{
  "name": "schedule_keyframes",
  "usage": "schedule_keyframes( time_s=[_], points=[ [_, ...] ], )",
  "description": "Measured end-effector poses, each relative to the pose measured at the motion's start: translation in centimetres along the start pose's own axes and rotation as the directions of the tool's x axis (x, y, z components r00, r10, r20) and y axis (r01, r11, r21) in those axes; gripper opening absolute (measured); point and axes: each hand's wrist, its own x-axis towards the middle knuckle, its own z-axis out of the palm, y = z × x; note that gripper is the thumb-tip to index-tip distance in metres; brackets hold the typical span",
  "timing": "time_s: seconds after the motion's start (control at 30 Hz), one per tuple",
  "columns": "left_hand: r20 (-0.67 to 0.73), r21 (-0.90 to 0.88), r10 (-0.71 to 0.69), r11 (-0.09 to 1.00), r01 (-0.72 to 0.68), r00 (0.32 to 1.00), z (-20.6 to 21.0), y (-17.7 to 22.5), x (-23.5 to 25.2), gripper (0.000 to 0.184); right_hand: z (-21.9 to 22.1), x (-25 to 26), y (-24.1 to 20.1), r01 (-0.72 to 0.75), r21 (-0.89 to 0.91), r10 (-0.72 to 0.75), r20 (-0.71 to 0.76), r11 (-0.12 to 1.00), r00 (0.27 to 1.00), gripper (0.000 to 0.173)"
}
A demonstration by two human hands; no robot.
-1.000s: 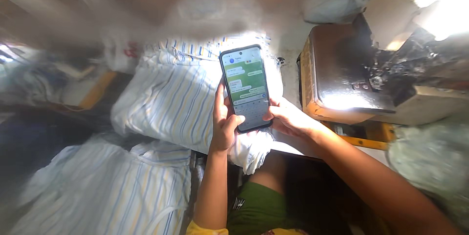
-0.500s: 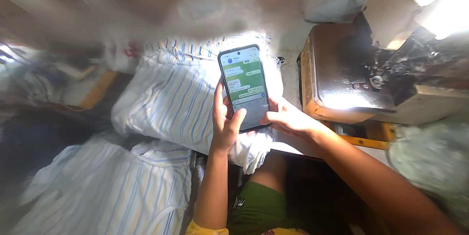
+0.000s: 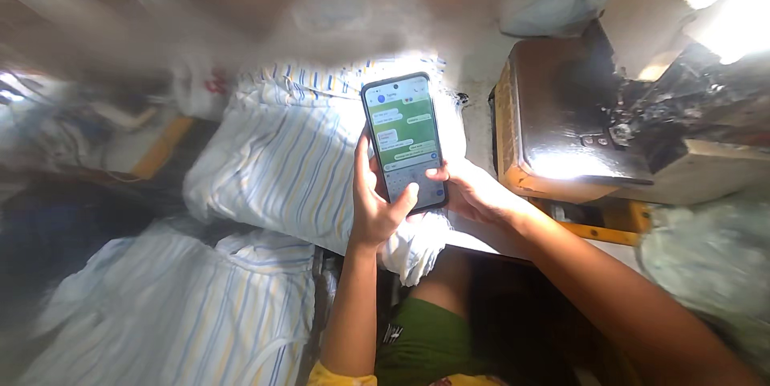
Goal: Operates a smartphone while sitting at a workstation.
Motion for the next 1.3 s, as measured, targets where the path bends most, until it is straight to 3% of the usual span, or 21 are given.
schedule_keyframes(
  time_s=[0.27, 0.67, 0.83, 1.3],
  points=[
    [0.018, -0.168, -0.077, 0.983, 0.079, 0.997, -0.5, -0.1, -0.2, 0.091, -1.8, 0.3, 0.9, 0.098, -0.137, -0.079, 0.138, 0.986, 0.987, 0.048],
    [0.059, -0.212, -0.035, 0.976, 0.047, 0.998, -0.6, -0.3, -0.2, 0.092, -1.0, 0.2, 0.7, 0.054, -0.025, -0.053, 0.072, 0.998, 0.996, 0.035],
    [0.048, -0.198, -0.053, 0.978, 0.061, 0.997, -0.6, -0.2, -0.2, 0.093, -0.8, 0.3, 0.5, 0.018, 0.01, -0.019, 0.04, 1.0, 0.999, 0.033],
    [0.0, -0.113, -0.08, 0.99, 0.079, 0.997, -0.3, 0.1, 0.0, 0.089, -1.6, 0.1, 0.9, 0.1, -0.083, -0.088, 0.135, 0.992, 0.987, 0.049]
  ],
)
